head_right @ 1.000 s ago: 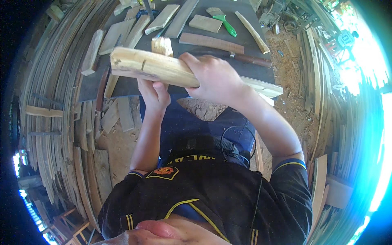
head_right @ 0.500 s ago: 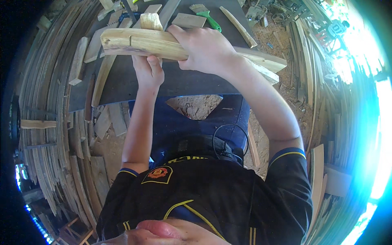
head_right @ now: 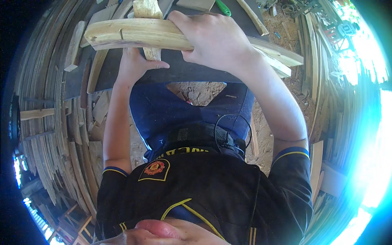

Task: The person uses a chisel to carve a groove into a small piece of wood held in their left hand. They repeatedly strike the chisel with their right hand to remove wood shavings and shape the piece. The person occasionally pauses to inspect the carved groove and adjust their grip on the wood.

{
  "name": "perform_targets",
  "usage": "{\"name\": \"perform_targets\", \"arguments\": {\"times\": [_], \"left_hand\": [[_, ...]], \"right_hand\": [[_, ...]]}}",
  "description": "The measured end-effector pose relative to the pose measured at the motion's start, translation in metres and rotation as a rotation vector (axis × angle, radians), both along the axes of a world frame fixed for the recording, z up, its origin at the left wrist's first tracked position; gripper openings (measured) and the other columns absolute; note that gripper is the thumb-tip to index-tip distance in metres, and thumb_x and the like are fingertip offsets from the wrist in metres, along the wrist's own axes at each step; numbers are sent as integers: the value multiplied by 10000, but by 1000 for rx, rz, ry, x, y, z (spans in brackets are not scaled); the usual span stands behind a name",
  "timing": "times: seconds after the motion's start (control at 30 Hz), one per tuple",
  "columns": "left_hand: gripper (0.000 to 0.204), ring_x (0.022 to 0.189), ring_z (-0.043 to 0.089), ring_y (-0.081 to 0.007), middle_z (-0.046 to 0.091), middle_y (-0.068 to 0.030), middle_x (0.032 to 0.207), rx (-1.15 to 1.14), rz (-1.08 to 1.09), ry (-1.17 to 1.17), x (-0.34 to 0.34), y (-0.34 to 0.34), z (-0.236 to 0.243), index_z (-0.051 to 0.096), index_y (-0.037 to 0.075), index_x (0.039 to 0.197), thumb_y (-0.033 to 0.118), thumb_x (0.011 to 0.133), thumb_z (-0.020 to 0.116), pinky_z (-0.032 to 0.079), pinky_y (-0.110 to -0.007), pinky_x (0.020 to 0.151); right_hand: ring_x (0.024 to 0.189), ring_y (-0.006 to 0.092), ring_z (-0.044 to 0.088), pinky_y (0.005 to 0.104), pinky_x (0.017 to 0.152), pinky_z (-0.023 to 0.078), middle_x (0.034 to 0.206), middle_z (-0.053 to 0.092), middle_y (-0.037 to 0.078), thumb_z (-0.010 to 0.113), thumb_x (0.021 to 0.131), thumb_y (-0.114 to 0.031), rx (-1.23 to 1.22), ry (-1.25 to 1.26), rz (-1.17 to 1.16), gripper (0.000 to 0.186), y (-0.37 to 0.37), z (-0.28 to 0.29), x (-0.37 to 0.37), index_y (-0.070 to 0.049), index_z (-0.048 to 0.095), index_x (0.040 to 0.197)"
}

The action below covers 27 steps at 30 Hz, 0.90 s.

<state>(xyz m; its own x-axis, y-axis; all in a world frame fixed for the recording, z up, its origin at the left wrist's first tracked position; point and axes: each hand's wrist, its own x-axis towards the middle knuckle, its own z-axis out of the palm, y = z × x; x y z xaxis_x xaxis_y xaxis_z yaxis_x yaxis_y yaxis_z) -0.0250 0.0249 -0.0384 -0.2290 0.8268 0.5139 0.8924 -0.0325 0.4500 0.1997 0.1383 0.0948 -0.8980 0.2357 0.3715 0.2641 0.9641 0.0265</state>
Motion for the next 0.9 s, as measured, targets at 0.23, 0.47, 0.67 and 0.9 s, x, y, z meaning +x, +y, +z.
{"name": "perform_targets", "arguments": {"times": [0.23,0.47,0.67,0.9], "left_hand": [[1190,1232,576,-364,645,-158,1246,43,96,45,2,6,-4,526,34,1320,677,403,928,389,-530,1021],[1170,1222,586,-328,664,-156,1194,39,123,114,2,8,-4,551,23,1286,714,414,912,381,-499,1003],[1097,1212,587,-335,663,-174,1190,79,139,125,4,8,-2,579,7,1246,681,451,924,383,-503,1014],[967,1210,585,-361,659,-186,1194,23,97,13,-1,9,-10,576,12,1243,559,535,940,402,-481,1047]], "right_hand": [[1009,410,642,492,879,539,1114,583,254,788,774,-338,-144,-182,-100,809,0,7,-3,-115,346,1413],[995,396,659,488,872,545,1104,586,258,796,764,-319,-66,-130,-75,829,0,3,-2,-104,344,1425],[820,380,725,456,761,606,867,708,200,805,766,-305,-36,20,78,739,6,-2,-1,-109,459,1389],[1368,421,478,561,1141,395,1529,359,360,744,875,-464,-201,232,398,1129,19,44,-18,-14,23,1618]]}}
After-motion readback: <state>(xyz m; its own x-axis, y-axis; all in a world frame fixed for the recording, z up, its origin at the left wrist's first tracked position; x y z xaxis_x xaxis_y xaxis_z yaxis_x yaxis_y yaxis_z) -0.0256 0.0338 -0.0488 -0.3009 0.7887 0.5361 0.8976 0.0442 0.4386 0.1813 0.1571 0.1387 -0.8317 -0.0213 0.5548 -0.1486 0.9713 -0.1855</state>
